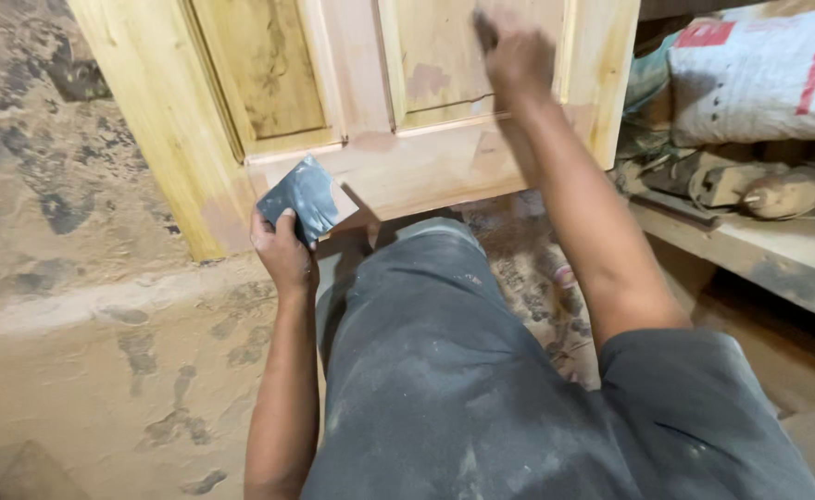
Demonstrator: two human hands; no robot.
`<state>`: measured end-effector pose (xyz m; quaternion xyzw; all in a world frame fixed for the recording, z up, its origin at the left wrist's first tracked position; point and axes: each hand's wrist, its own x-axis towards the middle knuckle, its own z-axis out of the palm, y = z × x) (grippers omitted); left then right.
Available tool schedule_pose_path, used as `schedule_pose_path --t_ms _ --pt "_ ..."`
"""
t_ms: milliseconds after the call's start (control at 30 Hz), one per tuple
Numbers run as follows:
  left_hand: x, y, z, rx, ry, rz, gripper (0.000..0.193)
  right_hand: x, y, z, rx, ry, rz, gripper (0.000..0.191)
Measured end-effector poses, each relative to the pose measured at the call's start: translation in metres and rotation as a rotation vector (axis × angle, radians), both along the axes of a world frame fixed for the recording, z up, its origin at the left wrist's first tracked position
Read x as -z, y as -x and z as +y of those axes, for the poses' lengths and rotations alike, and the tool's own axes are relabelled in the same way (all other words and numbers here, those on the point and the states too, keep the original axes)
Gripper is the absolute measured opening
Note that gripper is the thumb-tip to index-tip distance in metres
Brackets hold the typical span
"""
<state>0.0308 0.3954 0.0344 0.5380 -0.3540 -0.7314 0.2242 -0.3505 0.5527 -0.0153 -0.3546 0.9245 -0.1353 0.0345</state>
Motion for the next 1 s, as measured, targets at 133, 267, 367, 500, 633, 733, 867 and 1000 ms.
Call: schedule_pose_path --t_ms 133,267,367,500,633,733,867,1000 --pt "0.001 0.033 0.015 -0.001 0.027 -0.018 0.021 0.012 0.001 -0.008 -0.085 -0.128 0.251 0.034" --pt "-0.004 0.068 0.026 -0.014 -0.066 -0.046 0.021 0.015 -0.023 0.01 -0.261 -0.04 0.245 0.042" --pt "-0.007 0.089 0.03 0.028 -0.046 0.023 0.023 0.017 0.001 0.02 -0.26 -0.037 0.093 0.028" --pt "-0.007 0.102 0.038 0.026 -0.01 -0.051 0.02 0.013 0.035 0.005 -0.121 -0.111 -0.017 0.016" --pt "0.003 0.106 0.053 0.011 -0.043 -0.039 0.021 -0.008 -0.002 -0.007 -0.367 -0.178 -0.135 0.017" --pt "0.017 0.11 0.06 0.111 0.041 0.021 0.025 -0.027 -0.025 0.008 0.086 0.052 -0.863 0.026" --pt "0.035 0.11 0.06 0.174 0.002 -0.073 0.021 -0.041 0.02 0.046 -0.375 -0.083 -0.267 0.019" --pt "0.045 0.107 0.07 0.212 0.267 -0.02 0.02 -0.047 0.094 0.052 -0.485 -0.169 -0.541 0.043"
